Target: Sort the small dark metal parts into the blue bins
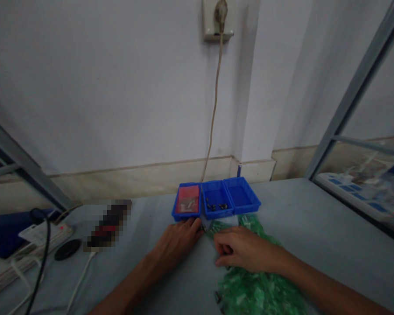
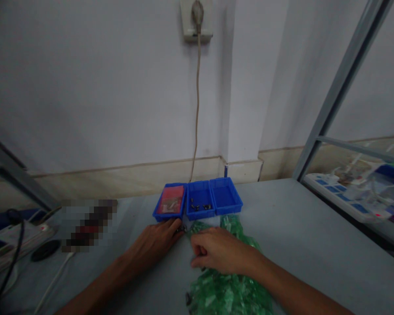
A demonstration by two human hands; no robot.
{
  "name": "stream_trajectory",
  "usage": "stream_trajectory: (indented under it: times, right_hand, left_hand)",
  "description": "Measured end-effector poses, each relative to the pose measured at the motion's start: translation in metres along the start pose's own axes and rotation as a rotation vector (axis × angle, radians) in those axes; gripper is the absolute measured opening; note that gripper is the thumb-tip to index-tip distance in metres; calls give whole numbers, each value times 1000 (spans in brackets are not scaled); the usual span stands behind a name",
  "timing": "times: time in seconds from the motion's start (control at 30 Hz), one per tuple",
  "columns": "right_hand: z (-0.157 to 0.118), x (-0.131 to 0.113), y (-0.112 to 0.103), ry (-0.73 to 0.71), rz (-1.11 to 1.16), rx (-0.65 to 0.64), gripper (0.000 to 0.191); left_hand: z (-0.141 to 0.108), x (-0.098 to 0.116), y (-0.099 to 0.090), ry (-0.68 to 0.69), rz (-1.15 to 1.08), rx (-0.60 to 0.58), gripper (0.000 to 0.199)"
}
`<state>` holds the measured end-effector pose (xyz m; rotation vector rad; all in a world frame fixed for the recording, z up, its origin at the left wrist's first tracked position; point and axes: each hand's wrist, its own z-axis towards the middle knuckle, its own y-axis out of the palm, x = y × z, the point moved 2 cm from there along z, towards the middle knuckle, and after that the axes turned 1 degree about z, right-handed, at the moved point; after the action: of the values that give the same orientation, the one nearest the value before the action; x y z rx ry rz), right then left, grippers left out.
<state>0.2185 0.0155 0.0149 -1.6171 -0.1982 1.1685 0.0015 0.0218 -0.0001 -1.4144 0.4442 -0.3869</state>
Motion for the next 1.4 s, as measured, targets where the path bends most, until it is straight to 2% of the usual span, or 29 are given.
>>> stream_trajectory:
  times: [0.17, 0.37, 0.47, 0.6, 0.93, 1.17, 1.4]
  right_hand:
    - [1, -1, -2, 16, 126, 49, 19]
    - [9, 2, -11, 66, 490, 257, 16]
    - [14, 8, -15, 124, 751, 298, 22]
    - [16, 13, -20, 216, 947, 381, 28]
    - [15, 17, -17, 230, 1092, 441, 40]
    - [16, 19, -16, 324, 1215, 473, 43]
    - [15, 15, -23, 286, 1253, 546, 53]
  left_hand:
    - [0, 1, -3, -9, -11, -20, 19]
    - [0, 1, -3, -12, -1, -32, 19]
    - [0, 1, -3, -25, 2, -26, 19]
    - [0, 2, -3, -25, -6, -20, 19]
    - [1, 1, -2, 16, -31, 13, 17]
    - [0, -1, -2, 35, -14, 14, 18]
    - [-1, -2, -1, 49, -23, 30, 18]
